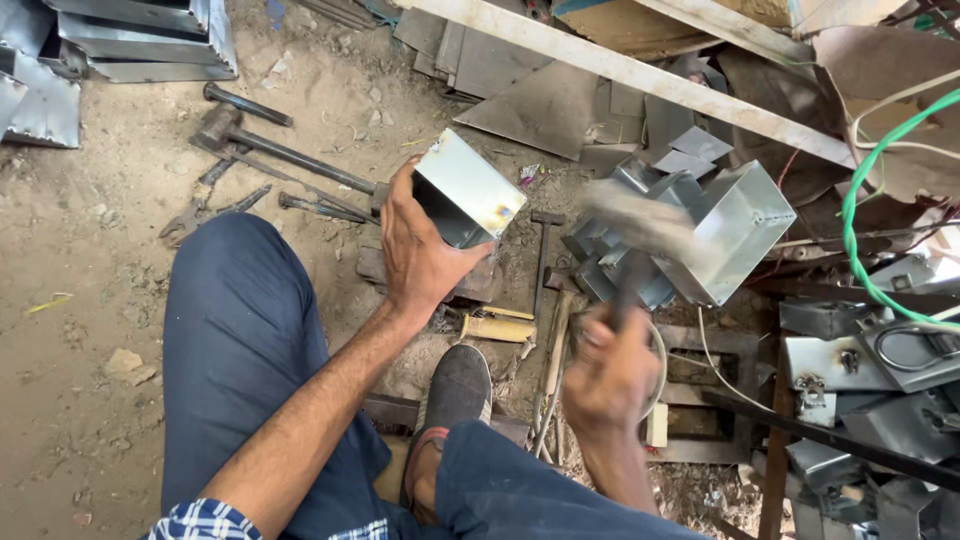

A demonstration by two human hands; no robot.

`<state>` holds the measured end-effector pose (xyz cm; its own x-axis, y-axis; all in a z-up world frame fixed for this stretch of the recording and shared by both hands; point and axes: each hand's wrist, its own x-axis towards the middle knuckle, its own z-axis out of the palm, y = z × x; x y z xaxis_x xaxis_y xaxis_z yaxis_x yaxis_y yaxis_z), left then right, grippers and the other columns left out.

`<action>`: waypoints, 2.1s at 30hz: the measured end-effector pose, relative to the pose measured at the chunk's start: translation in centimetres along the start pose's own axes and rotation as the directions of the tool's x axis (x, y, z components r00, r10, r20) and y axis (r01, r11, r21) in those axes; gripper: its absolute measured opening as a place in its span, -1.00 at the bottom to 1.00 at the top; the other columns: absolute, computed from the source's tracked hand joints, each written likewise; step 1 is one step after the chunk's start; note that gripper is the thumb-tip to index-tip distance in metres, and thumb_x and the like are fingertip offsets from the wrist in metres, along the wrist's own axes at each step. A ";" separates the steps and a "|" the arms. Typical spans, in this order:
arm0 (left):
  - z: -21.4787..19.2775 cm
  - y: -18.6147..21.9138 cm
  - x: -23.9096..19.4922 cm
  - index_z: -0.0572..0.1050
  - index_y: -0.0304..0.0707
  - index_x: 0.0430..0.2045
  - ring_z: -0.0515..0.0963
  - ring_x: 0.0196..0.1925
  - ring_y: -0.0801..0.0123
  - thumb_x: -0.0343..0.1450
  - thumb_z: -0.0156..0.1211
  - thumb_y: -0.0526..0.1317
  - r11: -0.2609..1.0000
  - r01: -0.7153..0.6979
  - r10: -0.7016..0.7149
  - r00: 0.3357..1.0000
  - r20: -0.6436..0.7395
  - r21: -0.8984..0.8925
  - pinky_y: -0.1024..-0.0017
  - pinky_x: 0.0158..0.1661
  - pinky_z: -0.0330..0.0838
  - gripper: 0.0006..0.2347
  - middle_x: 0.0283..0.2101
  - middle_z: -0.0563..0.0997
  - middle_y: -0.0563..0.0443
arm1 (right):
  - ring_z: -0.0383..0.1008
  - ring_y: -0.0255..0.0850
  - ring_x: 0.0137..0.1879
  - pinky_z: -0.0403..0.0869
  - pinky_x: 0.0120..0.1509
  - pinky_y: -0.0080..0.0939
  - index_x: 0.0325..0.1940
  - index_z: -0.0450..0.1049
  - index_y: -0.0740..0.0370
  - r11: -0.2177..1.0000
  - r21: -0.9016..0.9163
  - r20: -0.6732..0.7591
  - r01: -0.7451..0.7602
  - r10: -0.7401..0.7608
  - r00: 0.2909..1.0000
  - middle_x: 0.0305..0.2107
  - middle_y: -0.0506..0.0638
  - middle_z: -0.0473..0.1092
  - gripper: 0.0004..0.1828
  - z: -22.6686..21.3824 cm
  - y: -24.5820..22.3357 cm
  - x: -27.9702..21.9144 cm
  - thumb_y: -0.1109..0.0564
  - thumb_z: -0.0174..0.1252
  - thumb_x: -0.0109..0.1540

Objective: The person uses a hammer to bend and secure the edges of a metal box against a wooden block, repeating the process with different boxes.

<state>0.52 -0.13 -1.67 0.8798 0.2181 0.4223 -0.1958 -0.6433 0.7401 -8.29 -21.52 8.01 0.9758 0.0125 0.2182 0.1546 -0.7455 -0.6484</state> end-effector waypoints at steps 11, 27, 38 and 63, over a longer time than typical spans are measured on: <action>-5.7 0.1 2.1 0.05 -0.52 0.39 0.38 0.28 -0.17 0.23 0.59 0.11 0.990 -0.027 0.051 0.983 0.175 -0.138 -0.04 0.21 0.32 -0.01 0.30 0.30 -0.57 | 0.42 0.01 -0.20 0.43 -0.11 0.01 0.35 0.35 0.20 0.744 -0.274 0.067 -0.609 0.647 0.760 -0.28 0.28 0.38 -0.45 1.9 4.6 -10.7 -0.18 -0.08 0.41; -6.2 0.4 -0.4 0.27 -0.31 0.30 0.54 0.19 0.04 0.30 0.18 0.18 -0.250 0.864 -0.267 0.373 0.889 -0.438 0.05 0.15 0.46 -0.27 0.17 0.50 -0.26 | 0.37 -0.03 -0.42 0.38 -0.37 0.01 0.14 0.51 0.40 0.894 -0.304 -0.233 -0.329 0.265 0.936 -0.50 0.23 0.39 -0.54 5.2 4.4 -14.8 -0.04 0.13 0.35; -9.3 -1.3 3.8 0.07 -0.11 0.35 0.38 0.33 0.06 0.20 0.34 0.22 0.075 0.783 -0.447 0.580 0.681 -0.618 -0.01 0.23 0.43 -0.13 0.26 0.34 -0.17 | 0.40 -0.01 -0.40 0.40 -0.33 0.03 0.13 0.50 0.42 0.906 -0.289 -0.211 -0.309 0.255 0.944 -0.49 0.26 0.42 -0.53 5.7 6.4 -16.0 -0.05 0.10 0.36; -14.2 -0.1 6.5 0.35 -0.19 0.39 0.50 0.31 0.08 0.52 -0.12 -0.07 0.243 0.967 -0.546 0.200 0.813 -0.074 0.15 0.19 0.25 -0.51 0.34 0.49 -0.18 | 0.41 0.13 0.01 0.39 0.15 0.03 0.38 0.24 0.27 0.740 -0.107 0.212 -0.663 0.669 0.712 -0.15 0.31 0.43 -0.35 3.5 6.6 -13.3 -0.25 -0.09 0.39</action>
<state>0.16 11.77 8.42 0.6350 -0.2019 -0.7457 0.7712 0.1087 0.6272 -19.72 -24.25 -1.73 0.8313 -0.3486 -0.4328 -0.5496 -0.6318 -0.5467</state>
